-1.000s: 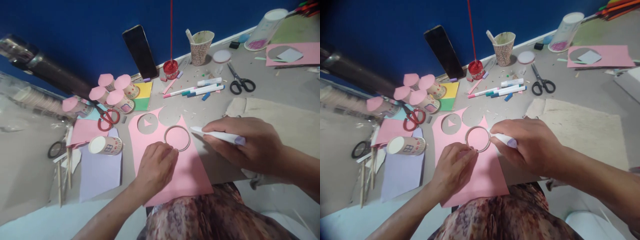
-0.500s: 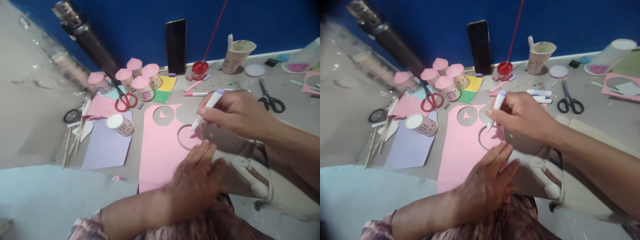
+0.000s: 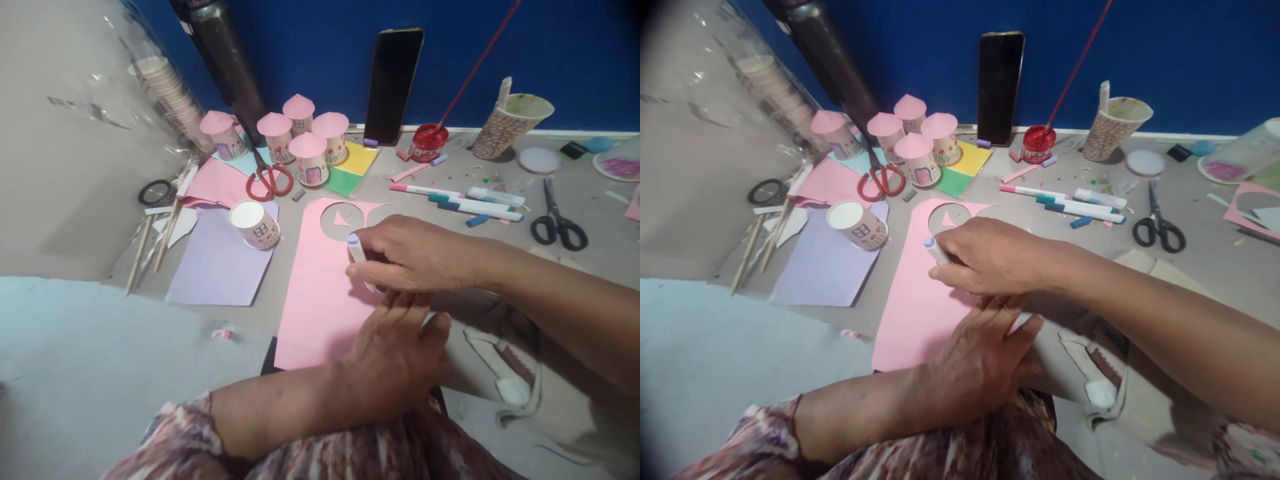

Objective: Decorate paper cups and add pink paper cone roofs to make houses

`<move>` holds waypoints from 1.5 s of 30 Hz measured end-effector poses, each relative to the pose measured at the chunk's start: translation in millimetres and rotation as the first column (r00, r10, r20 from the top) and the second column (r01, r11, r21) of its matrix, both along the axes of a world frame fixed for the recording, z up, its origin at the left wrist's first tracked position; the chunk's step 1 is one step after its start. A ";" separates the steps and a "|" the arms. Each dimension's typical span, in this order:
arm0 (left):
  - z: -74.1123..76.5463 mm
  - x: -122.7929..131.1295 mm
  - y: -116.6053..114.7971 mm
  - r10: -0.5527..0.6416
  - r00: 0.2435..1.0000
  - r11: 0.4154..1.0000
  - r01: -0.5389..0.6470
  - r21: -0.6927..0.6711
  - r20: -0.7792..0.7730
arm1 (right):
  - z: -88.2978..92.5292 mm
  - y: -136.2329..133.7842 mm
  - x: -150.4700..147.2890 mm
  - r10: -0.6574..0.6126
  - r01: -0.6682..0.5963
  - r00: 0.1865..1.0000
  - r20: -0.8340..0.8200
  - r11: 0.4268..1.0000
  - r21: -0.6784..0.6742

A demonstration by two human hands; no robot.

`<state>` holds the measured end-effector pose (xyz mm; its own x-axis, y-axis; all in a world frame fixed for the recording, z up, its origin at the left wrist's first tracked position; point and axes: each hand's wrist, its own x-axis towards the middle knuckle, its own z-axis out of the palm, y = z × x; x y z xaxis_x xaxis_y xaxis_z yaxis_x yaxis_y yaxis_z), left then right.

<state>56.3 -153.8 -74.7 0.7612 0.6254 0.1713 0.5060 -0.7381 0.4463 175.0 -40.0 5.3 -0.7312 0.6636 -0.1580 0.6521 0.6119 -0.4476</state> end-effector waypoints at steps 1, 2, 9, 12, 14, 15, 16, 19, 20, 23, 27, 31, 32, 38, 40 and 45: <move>-1.5 0.1 0.1 0.007 1.000 1.000 -0.007 -0.011 0.002 | -0.8 0.0 -2.0 0.021 -0.021 1.000 0.023 1.000 -0.001; -2.7 0.0 0.1 0.014 1.000 1.000 -0.013 -0.024 0.005 | -1.5 0.1 -3.7 0.042 -0.042 0.998 0.044 0.999 -0.005; -5.9 -2.2 -0.6 0.026 1.000 0.997 -0.027 -0.078 -0.014 | -4.5 3.6 -15.6 0.127 -0.125 0.974 0.185 0.992 -0.021; -5.9 -2.4 -0.7 0.023 1.000 0.996 -0.024 -0.087 -0.014 | -6.1 6.1 -20.4 0.131 -0.129 0.969 0.211 0.991 -0.023; -5.4 -2.0 -0.9 0.028 1.000 0.996 -0.029 -0.090 -0.010 | -7.4 8.5 -22.7 0.119 -0.119 0.970 0.214 0.993 -0.011; -5.0 -1.8 -1.1 0.030 1.000 0.995 -0.031 -0.091 -0.009 | -8.3 10.1 -23.5 0.113 -0.115 0.972 0.208 0.993 -0.003; -4.6 -1.6 -1.2 0.032 0.999 0.995 -0.032 -0.089 -0.005 | -9.3 12.0 -24.1 0.106 -0.110 0.975 0.197 0.994 0.006; -4.2 -1.8 -1.9 0.033 0.999 0.997 -0.032 -0.071 0.013 | -13.7 20.1 -24.0 0.083 -0.094 0.984 0.157 0.994 0.060; -4.4 -2.2 -2.2 0.034 0.999 0.997 -0.033 -0.065 0.018 | -15.4 23.4 -23.3 0.073 -0.085 0.987 0.143 0.993 0.083; -5.7 -3.7 -2.9 0.027 1.000 0.998 -0.026 -0.065 0.010 | -20.2 34.3 -18.6 0.033 -0.046 0.994 0.101 0.991 0.125; -6.2 -4.6 -3.7 0.025 1.000 0.999 -0.025 -0.046 0.015 | -24.5 46.7 -6.5 -0.057 0.054 0.998 0.023 0.992 0.110; -6.2 -3.5 -4.3 0.053 0.998 0.997 -0.052 -0.050 0.027 | -28.2 53.4 10.4 -0.185 0.187 0.979 -0.082 0.982 0.025; -6.6 -3.0 -4.6 0.054 0.998 0.998 -0.053 -0.046 0.030 | -29.2 54.2 15.1 -0.216 0.217 0.972 -0.098 0.976 0.003; -8.8 -1.3 -5.2 0.066 0.997 0.997 -0.065 -0.031 0.032 | -31.2 48.4 43.0 -0.346 0.335 0.919 -0.188 0.938 -0.088; -8.2 -1.1 -4.3 0.059 0.998 0.997 -0.058 -0.051 0.017 | -29.9 41.5 51.0 -0.390 0.377 0.898 -0.202 0.921 -0.102; -5.1 -0.7 0.0 0.020 1.000 0.997 -0.020 -0.079 -0.006 | -31.5 19.2 70.3 -0.478 0.479 0.860 -0.181 0.877 -0.042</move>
<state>55.6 -153.8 -79.7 0.7490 0.6522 0.1167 0.5228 -0.6899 0.5007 245.3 -20.8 -26.1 -0.3392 0.9393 -0.0510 0.7736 0.2477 -0.5833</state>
